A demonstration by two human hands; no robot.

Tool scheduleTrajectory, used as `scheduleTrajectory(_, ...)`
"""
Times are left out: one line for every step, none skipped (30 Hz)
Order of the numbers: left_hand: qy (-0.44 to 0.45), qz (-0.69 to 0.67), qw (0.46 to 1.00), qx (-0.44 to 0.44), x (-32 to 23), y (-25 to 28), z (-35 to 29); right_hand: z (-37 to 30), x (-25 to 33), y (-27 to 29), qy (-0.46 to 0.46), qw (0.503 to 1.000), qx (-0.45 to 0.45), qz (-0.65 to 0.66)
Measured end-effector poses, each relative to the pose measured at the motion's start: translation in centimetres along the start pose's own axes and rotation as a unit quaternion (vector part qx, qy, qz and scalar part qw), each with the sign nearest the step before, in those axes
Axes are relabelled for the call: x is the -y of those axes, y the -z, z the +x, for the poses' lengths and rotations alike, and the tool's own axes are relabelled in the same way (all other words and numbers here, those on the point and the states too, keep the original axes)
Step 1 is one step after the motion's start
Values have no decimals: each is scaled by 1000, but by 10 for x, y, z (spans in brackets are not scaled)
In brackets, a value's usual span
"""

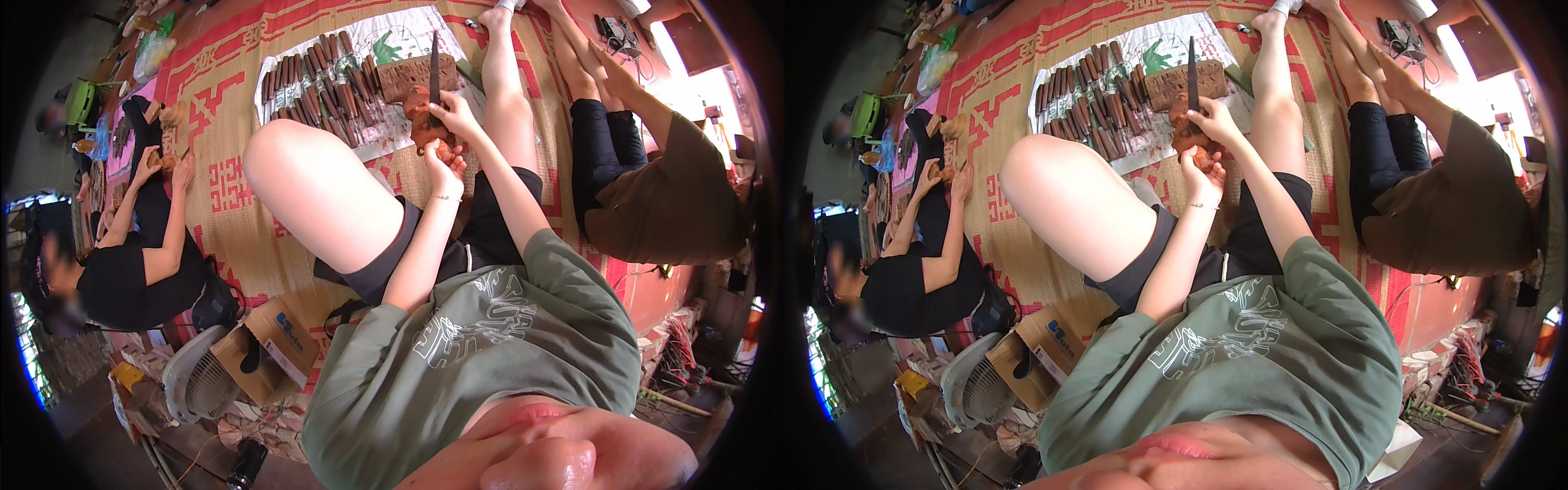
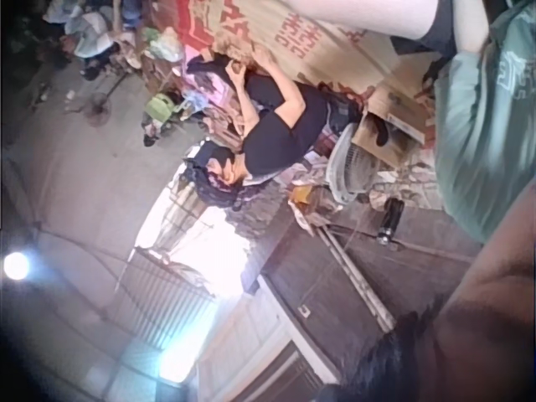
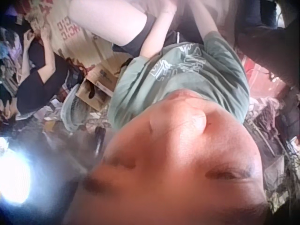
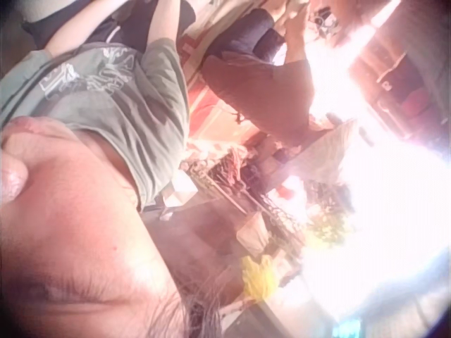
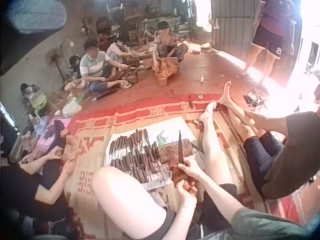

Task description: The person sits on a mat and uses a knife to carve a small reddish-brown wooden object. They hold the object in their left hand and shape it with the knife in their right hand, occasionally rotating the piece to access different sides.

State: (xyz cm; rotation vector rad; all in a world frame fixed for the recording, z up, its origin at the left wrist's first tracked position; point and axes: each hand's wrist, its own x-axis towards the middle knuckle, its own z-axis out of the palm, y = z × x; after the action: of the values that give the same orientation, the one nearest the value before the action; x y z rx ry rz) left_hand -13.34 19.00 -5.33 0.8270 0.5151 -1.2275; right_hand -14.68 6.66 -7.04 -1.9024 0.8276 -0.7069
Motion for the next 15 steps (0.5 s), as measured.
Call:
scheduleTrajectory(4, -2, 1000, -3, -1, 1, 0, 2, 3, 1, -39, 999, 8, 9)
scheduleTrajectory(7, -4, 1000, -6, -1, 2, 0, 3, 6, 2, -78, 997, 16, 19)
scheduleTrajectory(11, -4, 1000, -6, -1, 0, -1, 3, 2, 3, -68, 997, 23, 14)
scheduleTrajectory(11, 0, 1000, -1, -1, -1, 0, 4, -4, 3, -57, 998, 29, 8)
scheduleTrajectory(11, 4, 1000, 5, 1, 0, 0, 6, -10, 4, -45, 998, 36, 1)
scheduleTrajectory(11, 4, 1000, 4, 1, 3, -2, 5, -8, 0, -34, 998, 52, 18)
scheduleTrajectory(-1, 14, 1000, 5, 1, 3, -2, 2, -7, -3, -22, 997, 67, 34)
scheduleTrajectory(-5, 11, 1000, 0, 0, 4, -1, 0, -6, -6, -11, 995, 82, 50)
scheduleTrajectory(-2, 12, 1000, -3, 1, 1, -2, 2, -9, -4, 13, 997, 72, -36)
scheduleTrajectory(0, 13, 1000, -5, 2, 0, -2, 4, -13, -3, 6, 998, 45, -39)
scheduleTrajectory(14, 12, 1000, 7, 1, 1, -1, 6, -16, -3, -1, 999, 18, -41)
scheduleTrajectory(12, 10, 1000, 2, -1, -1, -2, 8, -15, -5, -5, 999, -9, -41)
scheduleTrajectory(11, 8, 1000, -2, -2, -2, -3, 9, -14, -5, -28, 999, -14, -18)
scheduleTrajectory(10, 6, 1000, -5, -3, -3, -4, 8, -13, -5, -23, 999, -13, -28)
scheduleTrajectory(6, 6, 1000, 2, -3, -1, -2, 10, -13, -5, -14, 999, -11, -37)
